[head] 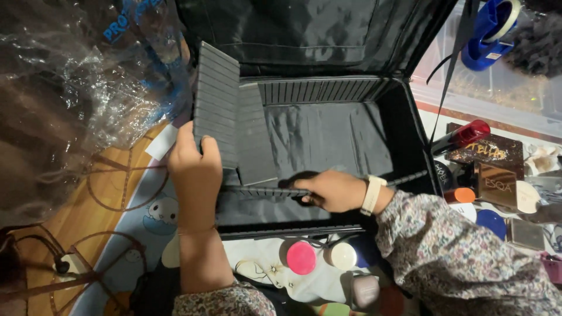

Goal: The person is organizing a black makeup bag by adjusting its internal dividers and placing various makeup items into the compartments. They handle items such as foundation bottles, lipsticks, and compacts, arranging them neatly within the bag.

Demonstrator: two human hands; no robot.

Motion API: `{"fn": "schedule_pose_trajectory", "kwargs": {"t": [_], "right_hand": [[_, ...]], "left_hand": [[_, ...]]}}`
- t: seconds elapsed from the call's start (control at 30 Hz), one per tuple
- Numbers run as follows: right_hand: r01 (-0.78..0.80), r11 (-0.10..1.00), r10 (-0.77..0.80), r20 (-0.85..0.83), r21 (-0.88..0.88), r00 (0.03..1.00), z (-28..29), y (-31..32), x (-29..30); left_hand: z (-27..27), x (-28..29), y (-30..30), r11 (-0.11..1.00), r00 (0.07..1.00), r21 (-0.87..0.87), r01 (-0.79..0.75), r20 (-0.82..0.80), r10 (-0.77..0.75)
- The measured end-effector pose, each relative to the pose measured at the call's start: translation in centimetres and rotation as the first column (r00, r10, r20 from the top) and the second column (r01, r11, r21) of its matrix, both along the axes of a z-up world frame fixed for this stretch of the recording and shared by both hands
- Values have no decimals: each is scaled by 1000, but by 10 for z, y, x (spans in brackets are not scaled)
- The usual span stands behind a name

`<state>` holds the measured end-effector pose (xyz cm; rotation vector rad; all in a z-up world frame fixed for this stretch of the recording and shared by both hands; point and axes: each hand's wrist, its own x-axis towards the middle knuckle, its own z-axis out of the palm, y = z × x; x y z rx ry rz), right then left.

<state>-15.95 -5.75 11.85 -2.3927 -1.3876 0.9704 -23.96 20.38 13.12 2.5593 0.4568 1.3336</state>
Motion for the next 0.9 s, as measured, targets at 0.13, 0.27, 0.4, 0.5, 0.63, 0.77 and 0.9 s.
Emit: {"fn": "schedule_pose_trajectory", "kwargs": {"t": [0.13, 0.27, 0.4, 0.5, 0.63, 0.77, 0.9], "right_hand": [[7, 999, 0, 135, -52, 991, 0, 0, -10], [-50, 996, 68, 289, -69, 955, 3, 2, -14], [-16, 1000, 17, 152, -12, 988, 15, 6, -7], [5, 999, -11, -179, -33, 984, 38, 9, 13], [175, 983, -185, -346, -60, 920, 43, 44, 48], [270, 960, -265, -79, 67, 961, -10, 83, 70], [395, 884, -403, -19, 251, 915, -89, 99, 85]], "left_hand": [[12, -9, 3, 990, 992, -77, 122, -28, -124], [20, -9, 6, 913, 977, -371, 169, -62, -206], [23, -7, 12, 865, 964, -482, 141, -131, -230], [29, -5, 13, 817, 953, -561, 134, -155, -262], [36, -6, 15, 787, 940, -609, 102, -199, -276], [41, -7, 16, 780, 932, -616, 109, -209, -295], [43, -9, 17, 729, 931, -675, 113, -184, -314]]}}
